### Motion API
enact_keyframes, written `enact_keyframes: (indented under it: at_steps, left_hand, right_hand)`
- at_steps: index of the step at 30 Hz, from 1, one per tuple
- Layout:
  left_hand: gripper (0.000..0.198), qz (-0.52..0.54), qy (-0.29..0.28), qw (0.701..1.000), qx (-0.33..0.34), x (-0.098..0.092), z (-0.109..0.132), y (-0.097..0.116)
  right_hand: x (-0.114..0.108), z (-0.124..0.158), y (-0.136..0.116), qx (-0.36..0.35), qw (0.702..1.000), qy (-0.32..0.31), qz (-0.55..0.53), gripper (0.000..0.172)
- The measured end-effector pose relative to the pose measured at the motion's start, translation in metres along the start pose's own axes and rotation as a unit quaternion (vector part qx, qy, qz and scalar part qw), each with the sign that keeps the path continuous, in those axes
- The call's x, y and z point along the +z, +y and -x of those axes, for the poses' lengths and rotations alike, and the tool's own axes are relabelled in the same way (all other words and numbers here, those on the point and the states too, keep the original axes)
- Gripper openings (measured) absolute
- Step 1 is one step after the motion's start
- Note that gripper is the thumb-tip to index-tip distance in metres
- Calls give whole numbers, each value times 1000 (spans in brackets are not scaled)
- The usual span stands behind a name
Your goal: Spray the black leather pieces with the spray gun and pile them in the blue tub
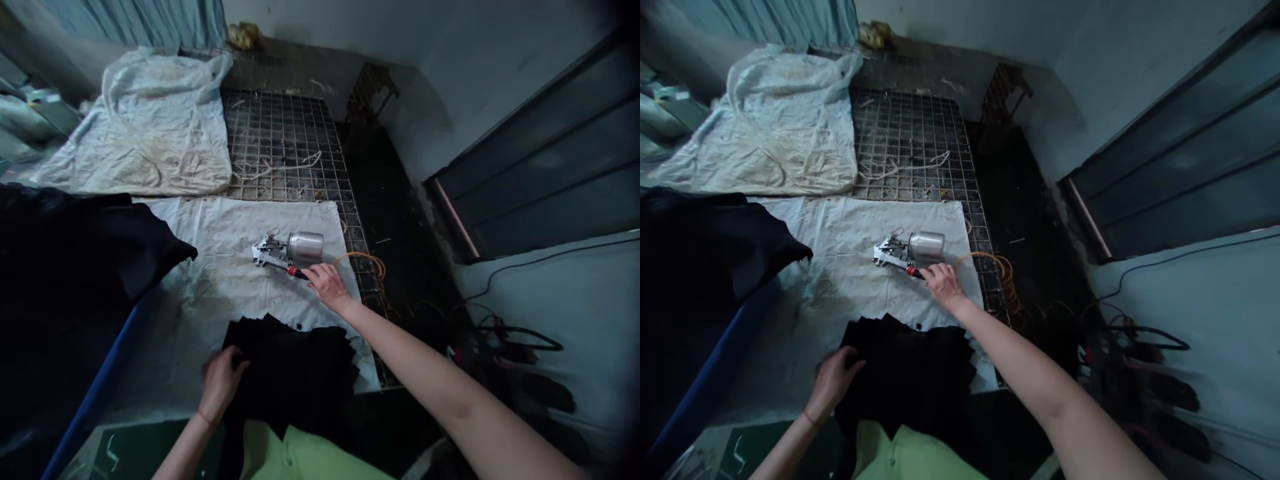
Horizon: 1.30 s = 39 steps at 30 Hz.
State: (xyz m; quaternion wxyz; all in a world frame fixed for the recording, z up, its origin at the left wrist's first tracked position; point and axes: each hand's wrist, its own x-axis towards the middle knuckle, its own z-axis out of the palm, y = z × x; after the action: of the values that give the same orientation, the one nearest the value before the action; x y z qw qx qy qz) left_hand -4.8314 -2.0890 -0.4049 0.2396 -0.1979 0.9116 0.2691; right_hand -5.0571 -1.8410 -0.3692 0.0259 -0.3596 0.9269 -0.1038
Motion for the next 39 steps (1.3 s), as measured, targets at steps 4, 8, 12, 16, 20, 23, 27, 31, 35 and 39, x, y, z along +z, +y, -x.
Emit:
enact_keyframes:
  at_steps: [4, 8, 12, 16, 20, 23, 27, 31, 35, 39]
  left_hand:
    - [26, 29, -31, 997, 57, -8, 1, -13]
    - [19, -8, -56, 991, 119, -19, 14, -12]
    - [22, -88, -64, 942, 319, -31, 44, 17]
    - [18, -36, -77, 919, 384, -40, 78, 24]
    - [21, 103, -140, 947, 269, -47, 98, -5]
    - [22, 116, -192, 945, 238, -44, 84, -19]
    - [15, -13, -89, 958, 274, -25, 24, -16]
    - [3, -84, -20, 932, 352, -6, -27, -9]
    - [6, -101, -35, 922, 373, -5, -38, -6]
    - [3, -98, -55, 920, 374, -10, -36, -5]
  right_hand:
    - [6, 48, -29, -42, 993, -21, -104, 26]
    - [22, 89, -63, -47, 982, -80, -167, 49]
    - [31, 93, -90, -170, 959, -123, -189, 64]
    - [-2, 112, -98, -190, 933, -247, -178, 18]
    - [-59, 165, -109, -49, 916, -316, -242, 9]
    - [-69, 186, -123, 33, 897, -337, -284, 9]
    - [-18, 167, -132, 120, 929, -316, -152, 7]
    - [38, 134, -143, 187, 966, -178, -19, 21]
    - [59, 120, -161, 212, 975, -56, -19, 33]
    - [65, 122, -167, 224, 973, -46, -27, 23]
